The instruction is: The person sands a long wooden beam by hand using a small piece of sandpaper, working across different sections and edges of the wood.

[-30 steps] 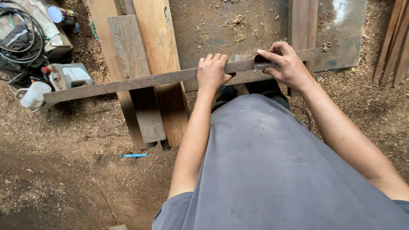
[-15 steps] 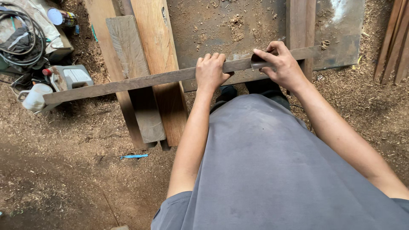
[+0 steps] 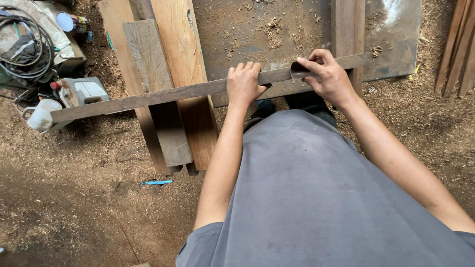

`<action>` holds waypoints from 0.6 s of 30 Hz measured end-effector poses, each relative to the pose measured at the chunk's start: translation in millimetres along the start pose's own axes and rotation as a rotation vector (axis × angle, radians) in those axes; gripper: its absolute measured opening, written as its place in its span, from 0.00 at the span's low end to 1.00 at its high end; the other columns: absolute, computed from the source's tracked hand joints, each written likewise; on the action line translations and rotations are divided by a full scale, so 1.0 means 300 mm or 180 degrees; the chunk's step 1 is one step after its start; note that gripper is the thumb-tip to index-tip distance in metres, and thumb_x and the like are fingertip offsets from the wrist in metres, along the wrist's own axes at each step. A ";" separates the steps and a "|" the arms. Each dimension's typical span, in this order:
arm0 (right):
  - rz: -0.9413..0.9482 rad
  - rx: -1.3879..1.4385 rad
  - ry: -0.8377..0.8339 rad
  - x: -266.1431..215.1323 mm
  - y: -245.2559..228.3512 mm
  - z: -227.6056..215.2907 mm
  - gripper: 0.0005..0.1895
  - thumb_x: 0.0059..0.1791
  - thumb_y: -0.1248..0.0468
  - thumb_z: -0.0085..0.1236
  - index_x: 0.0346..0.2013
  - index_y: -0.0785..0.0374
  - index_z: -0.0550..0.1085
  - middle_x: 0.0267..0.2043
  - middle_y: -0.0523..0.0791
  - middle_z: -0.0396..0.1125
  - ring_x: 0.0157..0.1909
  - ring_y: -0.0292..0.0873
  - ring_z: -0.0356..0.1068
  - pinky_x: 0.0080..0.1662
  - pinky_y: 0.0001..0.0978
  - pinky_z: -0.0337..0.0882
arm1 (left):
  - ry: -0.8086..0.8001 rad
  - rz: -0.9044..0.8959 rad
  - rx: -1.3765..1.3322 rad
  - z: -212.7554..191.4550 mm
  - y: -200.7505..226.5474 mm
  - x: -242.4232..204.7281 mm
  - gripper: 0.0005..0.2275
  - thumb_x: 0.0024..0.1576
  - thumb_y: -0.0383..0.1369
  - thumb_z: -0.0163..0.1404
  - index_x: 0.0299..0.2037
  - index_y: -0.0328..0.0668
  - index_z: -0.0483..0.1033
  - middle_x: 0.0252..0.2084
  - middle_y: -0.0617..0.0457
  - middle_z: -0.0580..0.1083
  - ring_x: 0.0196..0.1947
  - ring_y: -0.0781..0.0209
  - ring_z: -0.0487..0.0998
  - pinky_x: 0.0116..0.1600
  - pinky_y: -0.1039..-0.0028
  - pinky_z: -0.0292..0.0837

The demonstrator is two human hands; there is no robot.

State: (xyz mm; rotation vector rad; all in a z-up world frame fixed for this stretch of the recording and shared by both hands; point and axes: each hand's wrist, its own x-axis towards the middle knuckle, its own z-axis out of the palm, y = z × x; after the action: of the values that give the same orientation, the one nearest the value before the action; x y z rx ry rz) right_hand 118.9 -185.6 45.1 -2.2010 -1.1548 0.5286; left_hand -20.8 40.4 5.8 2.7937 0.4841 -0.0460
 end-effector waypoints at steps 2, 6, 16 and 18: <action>-0.0004 -0.0080 -0.0003 0.006 0.004 0.004 0.28 0.49 0.68 0.68 0.64 0.51 0.75 0.58 0.48 0.62 0.53 0.46 0.71 0.58 0.36 0.75 | 0.0051 0.0006 -0.0055 0.001 -0.002 0.000 0.21 0.36 0.46 0.70 0.35 0.48 0.77 0.38 0.56 0.77 0.43 0.55 0.78 0.46 0.63 0.69; 0.0045 -0.0132 0.0005 -0.004 0.000 -0.007 0.30 0.48 0.69 0.67 0.66 0.56 0.73 0.59 0.49 0.62 0.54 0.48 0.71 0.57 0.38 0.74 | -0.0008 -0.0013 -0.0009 0.001 0.001 0.000 0.22 0.36 0.46 0.70 0.36 0.48 0.77 0.38 0.56 0.78 0.43 0.55 0.78 0.46 0.63 0.69; -0.0037 -0.0191 -0.0106 0.055 -0.080 0.031 0.27 0.49 0.69 0.67 0.63 0.54 0.76 0.56 0.49 0.64 0.51 0.48 0.73 0.52 0.37 0.75 | -0.0024 -0.0031 -0.0009 0.005 0.002 0.001 0.20 0.37 0.43 0.69 0.37 0.49 0.77 0.39 0.56 0.78 0.44 0.57 0.78 0.46 0.65 0.69; -0.0050 -0.0125 -0.0055 0.047 -0.089 0.029 0.28 0.48 0.70 0.67 0.63 0.56 0.75 0.56 0.49 0.64 0.51 0.48 0.72 0.51 0.37 0.74 | -0.0016 -0.0025 0.0019 0.004 0.001 -0.001 0.21 0.37 0.43 0.69 0.38 0.49 0.77 0.39 0.56 0.78 0.44 0.57 0.79 0.46 0.65 0.69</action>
State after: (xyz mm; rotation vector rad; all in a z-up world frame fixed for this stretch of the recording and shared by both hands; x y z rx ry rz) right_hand 105.4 -159.2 55.3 -2.2228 -1.2000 0.5236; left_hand -20.8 39.6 4.8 2.7967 0.4947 -0.0565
